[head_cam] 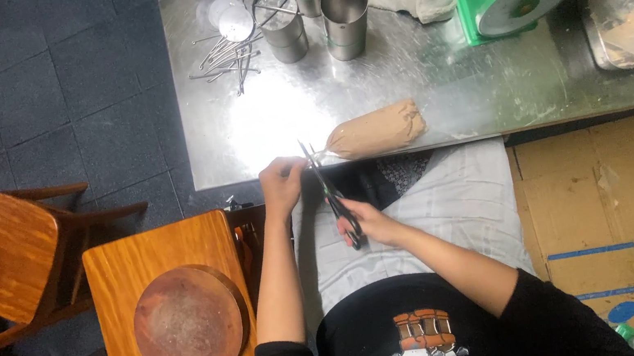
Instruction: Wrapping portions of meat mixture in plastic film using a wooden block to assist and scissors to cut the film.
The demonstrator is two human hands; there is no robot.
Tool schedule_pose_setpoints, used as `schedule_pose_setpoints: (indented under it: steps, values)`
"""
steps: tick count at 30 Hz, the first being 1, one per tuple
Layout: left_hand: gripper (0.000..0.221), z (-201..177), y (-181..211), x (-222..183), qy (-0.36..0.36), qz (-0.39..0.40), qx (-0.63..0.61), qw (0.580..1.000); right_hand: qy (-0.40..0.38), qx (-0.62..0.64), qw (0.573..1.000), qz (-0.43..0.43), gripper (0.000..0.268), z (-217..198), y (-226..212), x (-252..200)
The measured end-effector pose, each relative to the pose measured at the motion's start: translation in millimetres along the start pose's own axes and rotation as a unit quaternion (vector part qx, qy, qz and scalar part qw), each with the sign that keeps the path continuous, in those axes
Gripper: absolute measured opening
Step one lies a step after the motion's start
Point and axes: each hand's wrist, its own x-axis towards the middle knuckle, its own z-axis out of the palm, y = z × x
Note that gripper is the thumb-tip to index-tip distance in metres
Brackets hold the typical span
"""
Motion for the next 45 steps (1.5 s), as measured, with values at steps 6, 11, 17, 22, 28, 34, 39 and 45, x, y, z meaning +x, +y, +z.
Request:
schedule_pose_setpoints:
  steps: [6,11,17,22,28,34,39,45]
  values:
    - [0.006,1.2,-5.3,1.8,-0.003,0.022,0.025,0.999,0.018,-0.025,0.999,0.01,0.065,-0.8,11.2,20.9]
    - [0.006,0.7,-6.5,2.0,-0.011,0.02,0.021,1.0,0.028,-0.004,1.0,0.013,0.059,-7.1,15.7,18.1]
    - [0.006,1.4,-10.1,2.7,-0.008,0.034,0.018,0.999,0.029,-0.011,0.999,0.01,0.055,-5.2,4.2,17.5]
    - [0.006,1.9,-5.9,2.7,-0.006,0.046,0.024,0.999,0.03,-0.006,0.999,0.012,0.057,-1.4,3.8,23.4]
    - [0.009,1.4,0.5,1.5,0.003,0.054,0.036,0.998,0.074,-0.012,0.997,0.01,0.055,5.9,15.3,26.8]
    - [0.012,-12.6,-11.1,-19.2,0.061,0.053,0.048,0.996,0.087,-0.003,0.996,0.015,0.058,7.5,12.0,19.9]
    - [0.004,-30.8,-80.8,-83.0,0.203,0.138,0.397,0.885,0.13,-0.168,0.975,0.058,0.066,9.8,-22.2,-11.9]
    - [0.014,-3.3,-200.8,-170.2,-0.14,-0.243,0.411,0.868,0.101,-0.533,0.839,-0.038,0.065,43.4,-129.9,-33.7]
